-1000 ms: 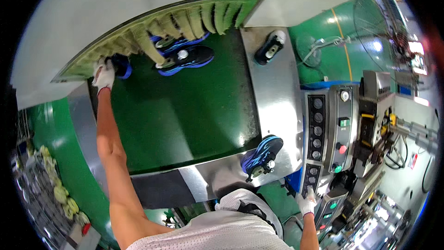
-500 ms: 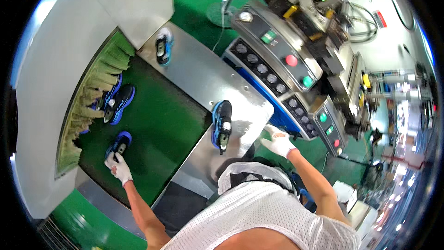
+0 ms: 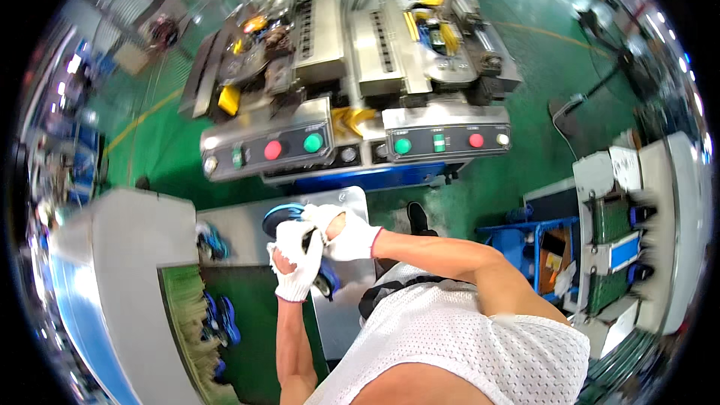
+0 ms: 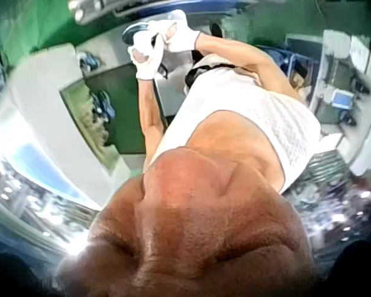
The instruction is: The person repeatedly picks up blue and black sneakers from a green table and places them into a metal shoe assembly machine. They operate the machine's controls to process the shoes, then remove them and return them to the table. The cycle of picking, inserting, processing, and removing is repeated continuously throughout the clip.
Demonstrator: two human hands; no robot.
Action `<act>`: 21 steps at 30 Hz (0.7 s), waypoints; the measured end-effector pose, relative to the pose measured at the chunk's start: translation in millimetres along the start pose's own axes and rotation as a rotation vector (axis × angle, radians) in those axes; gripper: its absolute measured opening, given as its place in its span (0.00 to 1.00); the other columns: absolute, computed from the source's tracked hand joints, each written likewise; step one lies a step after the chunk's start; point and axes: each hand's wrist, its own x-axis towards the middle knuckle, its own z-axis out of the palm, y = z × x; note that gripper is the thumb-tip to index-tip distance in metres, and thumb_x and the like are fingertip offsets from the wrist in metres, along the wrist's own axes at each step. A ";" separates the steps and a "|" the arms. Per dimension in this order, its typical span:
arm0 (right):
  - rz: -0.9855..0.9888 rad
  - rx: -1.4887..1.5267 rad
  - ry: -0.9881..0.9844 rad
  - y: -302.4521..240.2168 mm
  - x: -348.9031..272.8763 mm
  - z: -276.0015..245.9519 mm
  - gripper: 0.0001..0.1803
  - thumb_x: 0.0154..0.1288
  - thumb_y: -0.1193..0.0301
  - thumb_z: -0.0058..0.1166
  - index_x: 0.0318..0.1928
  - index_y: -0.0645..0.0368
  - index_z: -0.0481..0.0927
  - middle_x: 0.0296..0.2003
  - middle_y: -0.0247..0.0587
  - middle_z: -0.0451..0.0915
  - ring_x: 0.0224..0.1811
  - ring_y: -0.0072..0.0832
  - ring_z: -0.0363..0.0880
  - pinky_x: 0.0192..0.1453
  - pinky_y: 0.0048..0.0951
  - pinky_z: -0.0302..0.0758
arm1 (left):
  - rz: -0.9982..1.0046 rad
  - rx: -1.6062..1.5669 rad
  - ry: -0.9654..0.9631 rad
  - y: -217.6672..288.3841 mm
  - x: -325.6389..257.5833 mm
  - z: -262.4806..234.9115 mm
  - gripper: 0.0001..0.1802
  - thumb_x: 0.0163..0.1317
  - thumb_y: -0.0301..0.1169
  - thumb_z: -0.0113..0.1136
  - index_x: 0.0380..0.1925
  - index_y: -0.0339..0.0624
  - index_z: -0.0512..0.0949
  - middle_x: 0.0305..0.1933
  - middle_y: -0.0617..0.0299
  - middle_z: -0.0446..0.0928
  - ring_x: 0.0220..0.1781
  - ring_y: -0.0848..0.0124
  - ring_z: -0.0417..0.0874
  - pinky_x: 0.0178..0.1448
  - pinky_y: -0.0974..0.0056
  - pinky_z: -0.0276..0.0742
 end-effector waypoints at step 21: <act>0.842 0.985 1.324 118.9 -257.2 -267.9 0.29 0.35 0.72 0.78 0.44 0.55 0.83 0.28 0.43 0.78 0.29 0.42 0.76 0.35 0.37 0.72 | -0.267 -0.157 -0.228 138.0 455.5 411.0 0.41 0.61 0.53 0.64 0.62 0.28 0.69 0.59 0.38 0.78 0.62 0.49 0.80 0.65 0.54 0.74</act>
